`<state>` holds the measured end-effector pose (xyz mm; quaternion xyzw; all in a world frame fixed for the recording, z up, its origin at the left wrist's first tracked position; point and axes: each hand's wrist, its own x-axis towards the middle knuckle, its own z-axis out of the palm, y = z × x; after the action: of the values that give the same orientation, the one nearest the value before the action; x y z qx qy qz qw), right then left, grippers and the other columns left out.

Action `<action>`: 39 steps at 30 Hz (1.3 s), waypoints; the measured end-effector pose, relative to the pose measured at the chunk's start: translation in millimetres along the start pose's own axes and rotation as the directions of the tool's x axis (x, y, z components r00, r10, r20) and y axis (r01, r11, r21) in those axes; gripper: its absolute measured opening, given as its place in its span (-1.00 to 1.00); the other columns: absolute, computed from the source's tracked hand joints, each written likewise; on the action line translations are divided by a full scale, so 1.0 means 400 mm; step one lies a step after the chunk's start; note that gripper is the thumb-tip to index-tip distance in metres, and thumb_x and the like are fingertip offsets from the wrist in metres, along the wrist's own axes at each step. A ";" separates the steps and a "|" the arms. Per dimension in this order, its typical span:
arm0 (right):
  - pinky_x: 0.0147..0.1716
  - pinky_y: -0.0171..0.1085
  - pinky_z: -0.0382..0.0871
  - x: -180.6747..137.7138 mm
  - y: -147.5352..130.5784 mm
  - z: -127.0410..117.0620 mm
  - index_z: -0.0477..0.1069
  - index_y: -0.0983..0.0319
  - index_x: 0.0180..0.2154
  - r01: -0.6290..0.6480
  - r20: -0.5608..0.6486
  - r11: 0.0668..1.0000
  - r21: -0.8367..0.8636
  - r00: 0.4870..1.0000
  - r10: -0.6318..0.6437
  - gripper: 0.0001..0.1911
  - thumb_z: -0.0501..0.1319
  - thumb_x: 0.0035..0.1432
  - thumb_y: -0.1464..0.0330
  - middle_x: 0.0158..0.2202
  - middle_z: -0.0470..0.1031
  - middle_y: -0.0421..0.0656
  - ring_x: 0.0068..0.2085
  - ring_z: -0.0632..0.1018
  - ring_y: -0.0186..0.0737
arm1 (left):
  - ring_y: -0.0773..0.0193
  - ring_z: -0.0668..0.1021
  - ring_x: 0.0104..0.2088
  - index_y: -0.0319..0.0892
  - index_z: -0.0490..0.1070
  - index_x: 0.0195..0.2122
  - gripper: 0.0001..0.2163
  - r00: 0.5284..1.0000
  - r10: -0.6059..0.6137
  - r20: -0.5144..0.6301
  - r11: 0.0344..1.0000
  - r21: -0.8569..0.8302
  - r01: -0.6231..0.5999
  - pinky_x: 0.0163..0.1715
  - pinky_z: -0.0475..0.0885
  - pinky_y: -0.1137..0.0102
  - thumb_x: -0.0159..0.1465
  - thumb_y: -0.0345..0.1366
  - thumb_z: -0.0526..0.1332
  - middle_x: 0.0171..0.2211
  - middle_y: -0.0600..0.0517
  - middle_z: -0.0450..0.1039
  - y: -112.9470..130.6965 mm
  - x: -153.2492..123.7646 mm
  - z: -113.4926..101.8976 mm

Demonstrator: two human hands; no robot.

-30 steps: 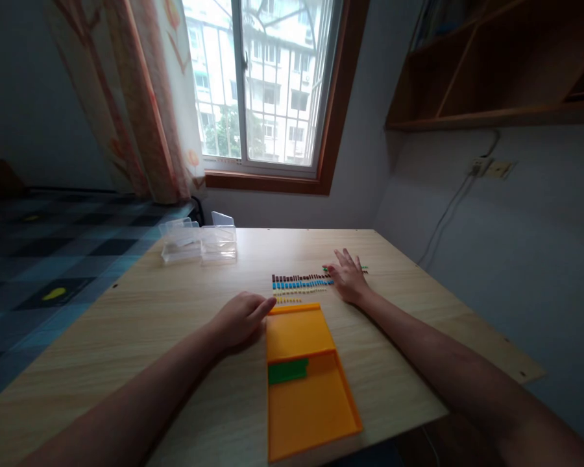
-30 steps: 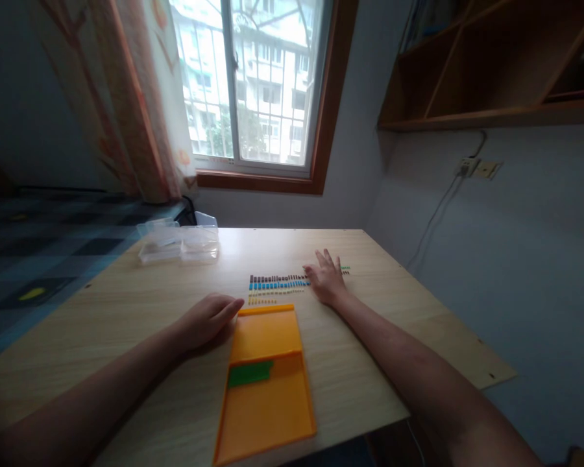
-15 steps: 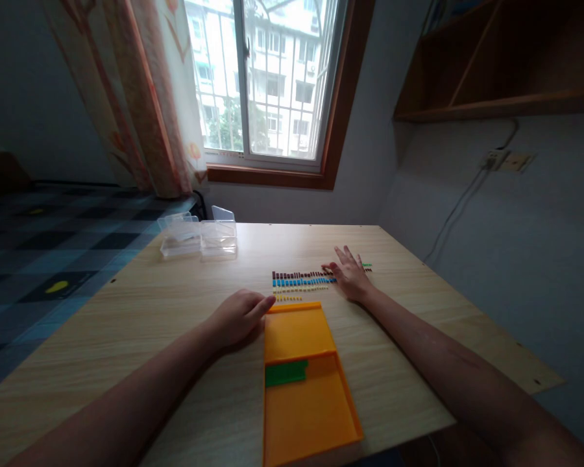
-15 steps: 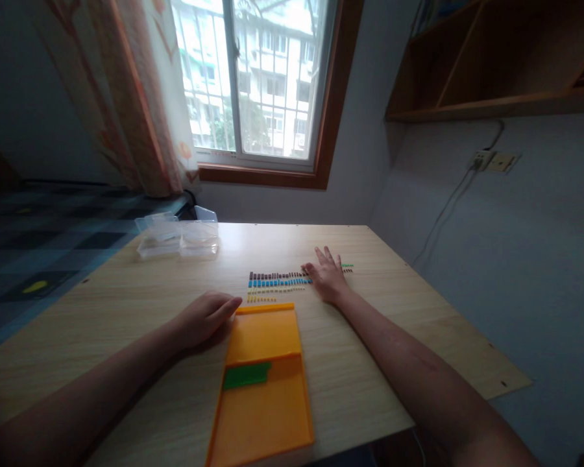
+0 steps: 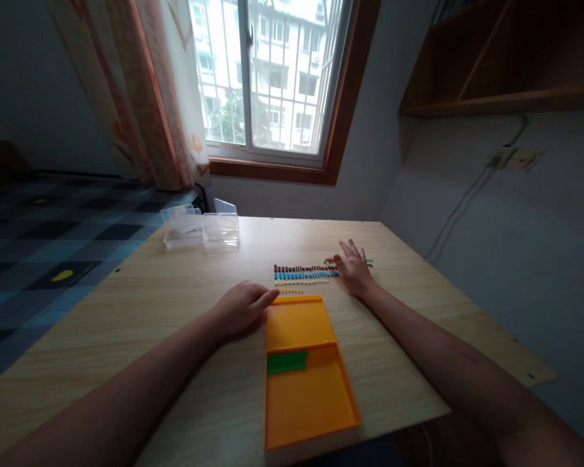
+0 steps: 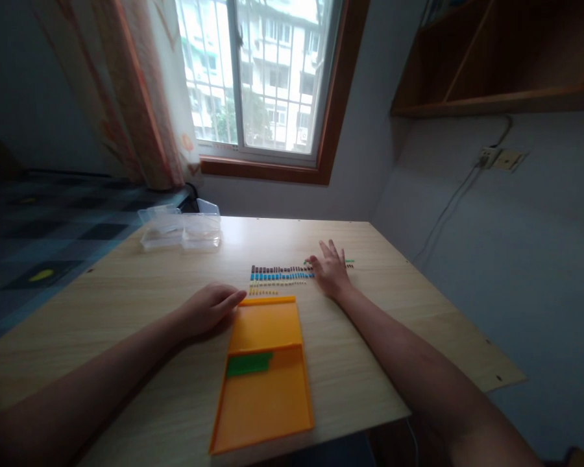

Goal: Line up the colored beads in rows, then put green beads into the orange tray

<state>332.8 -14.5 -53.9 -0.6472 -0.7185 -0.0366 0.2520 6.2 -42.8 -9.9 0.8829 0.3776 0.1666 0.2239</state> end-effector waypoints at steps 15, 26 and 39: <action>0.36 0.24 -0.30 0.045 -0.018 -0.003 0.66 0.07 -0.17 0.023 -0.014 1.000 -0.018 1.000 -0.024 -0.36 -0.19 0.48 0.08 0.41 0.14 -0.18 0.45 -0.05 0.03 | 0.31 0.34 -0.55 -0.19 0.31 -0.64 -0.44 0.999 0.009 -0.052 0.999 -0.039 -0.011 -0.47 0.17 0.41 0.39 0.06 -0.08 -0.65 0.06 0.30 -0.009 0.002 0.001; 0.38 0.18 -0.22 0.090 -0.006 0.003 0.66 0.13 -0.19 0.099 -0.186 0.995 0.011 0.978 -0.095 -0.52 -0.04 0.43 0.20 0.38 0.20 -0.14 0.44 0.01 0.00 | 0.33 0.31 -0.55 -0.18 0.25 -0.64 -0.46 0.999 0.014 -0.036 0.999 -0.046 -0.015 -0.48 0.14 0.41 0.39 0.05 -0.09 -0.65 0.08 0.25 -0.012 -0.002 0.003; 0.33 0.32 -0.26 0.091 -0.029 0.006 0.69 0.09 -0.30 -0.012 -0.033 1.000 0.008 0.999 0.012 -0.86 0.36 0.12 0.24 0.41 0.13 -0.15 0.45 -0.06 0.20 | 0.34 0.28 -0.57 -0.16 0.16 -0.64 -0.49 1.000 -0.012 -0.024 0.998 -0.058 0.010 -0.48 0.13 0.41 0.37 0.05 -0.07 -0.65 0.10 0.20 -0.012 0.000 0.006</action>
<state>319.7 17.9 -37.8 -0.6499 -0.7104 -0.0429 0.2666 4.3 -40.4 -14.4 0.8718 0.3803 0.1870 0.2455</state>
